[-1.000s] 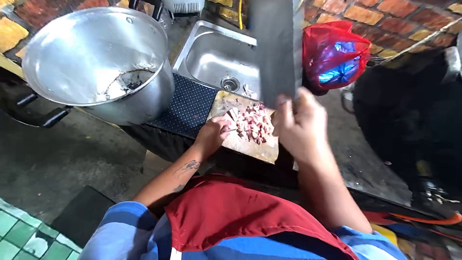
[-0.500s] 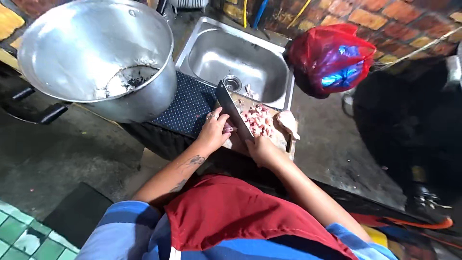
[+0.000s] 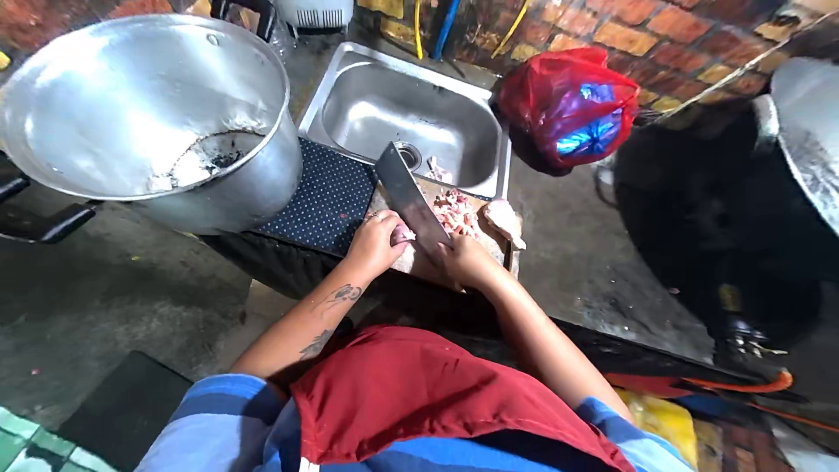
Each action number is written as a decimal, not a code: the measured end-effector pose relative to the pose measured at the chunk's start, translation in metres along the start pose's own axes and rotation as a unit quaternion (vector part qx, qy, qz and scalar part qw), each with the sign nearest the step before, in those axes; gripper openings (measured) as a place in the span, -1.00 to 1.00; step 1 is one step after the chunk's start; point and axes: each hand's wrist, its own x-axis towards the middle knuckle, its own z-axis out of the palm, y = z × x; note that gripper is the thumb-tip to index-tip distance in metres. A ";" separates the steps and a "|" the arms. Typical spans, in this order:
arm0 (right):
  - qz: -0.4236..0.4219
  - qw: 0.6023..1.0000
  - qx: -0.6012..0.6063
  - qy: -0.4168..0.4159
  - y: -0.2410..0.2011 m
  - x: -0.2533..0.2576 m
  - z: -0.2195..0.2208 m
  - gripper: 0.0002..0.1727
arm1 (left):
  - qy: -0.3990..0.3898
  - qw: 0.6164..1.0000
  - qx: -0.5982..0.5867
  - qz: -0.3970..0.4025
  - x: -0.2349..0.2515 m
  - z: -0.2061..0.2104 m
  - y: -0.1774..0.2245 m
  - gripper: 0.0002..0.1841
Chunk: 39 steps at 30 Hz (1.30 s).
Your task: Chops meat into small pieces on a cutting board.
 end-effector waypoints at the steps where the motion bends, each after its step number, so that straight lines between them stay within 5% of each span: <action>1: 0.012 1.000 -0.004 -0.001 -0.002 -0.006 -0.002 -0.59 | -0.003 1.000 0.003 -0.010 -0.001 0.001 0.002 -0.70; 3: 0.003 0.999 -0.011 0.041 -0.010 -0.015 -0.003 -0.60 | -0.030 0.999 0.013 -0.043 -0.002 0.000 0.007 -0.61; 6: -0.129 0.969 -0.010 0.210 -0.024 -0.039 -0.024 -0.60 | -0.042 0.996 -0.009 -0.081 -0.005 -0.008 0.011 -0.36; 10: -0.331 0.833 0.081 0.436 -0.048 -0.081 -0.055 -0.72 | 0.027 0.995 -0.081 -0.055 -0.022 -0.011 0.004 -0.45; 12: -0.379 0.792 0.109 0.467 -0.051 -0.081 -0.052 -0.78 | 0.020 0.992 -0.102 -0.076 -0.023 -0.012 0.003 -0.47; 14: -0.280 0.875 0.068 0.389 -0.038 -0.066 -0.023 -0.75 | -0.007 0.991 -0.082 -0.106 -0.020 -0.013 0.003 -0.47; 16: -0.097 0.980 -0.020 0.172 -0.025 -0.041 0.011 -0.63 | -0.015 0.990 -0.070 -0.121 -0.018 -0.013 0.005 -0.51; 17: -0.029 0.995 -0.055 0.077 -0.022 -0.030 0.020 -0.58 | -0.027 0.990 -0.066 -0.125 -0.017 -0.012 0.006 -0.49; 21: 0.040 0.996 -0.074 -0.027 -0.025 -0.019 0.017 -0.55 | -0.053 0.989 -0.058 -0.126 -0.013 -0.013 0.008 -0.39; 27: -0.009 0.996 -0.086 0.017 -0.038 0.021 0.015 -0.56 | -0.057 0.994 -0.032 -0.088 0.001 -0.011 0.003 -0.59; 30: -0.032 0.996 -0.067 0.041 -0.044 0.045 0.015 -0.56 | -0.049 0.994 -0.017 -0.097 -0.001 -0.009 0.008 -0.51; 39: 0.015 0.999 -0.041 -0.032 0.012 -0.031 -0.002 -0.56 | 0.024 0.997 0.018 -0.075 -0.006 0.006 0.010 -0.68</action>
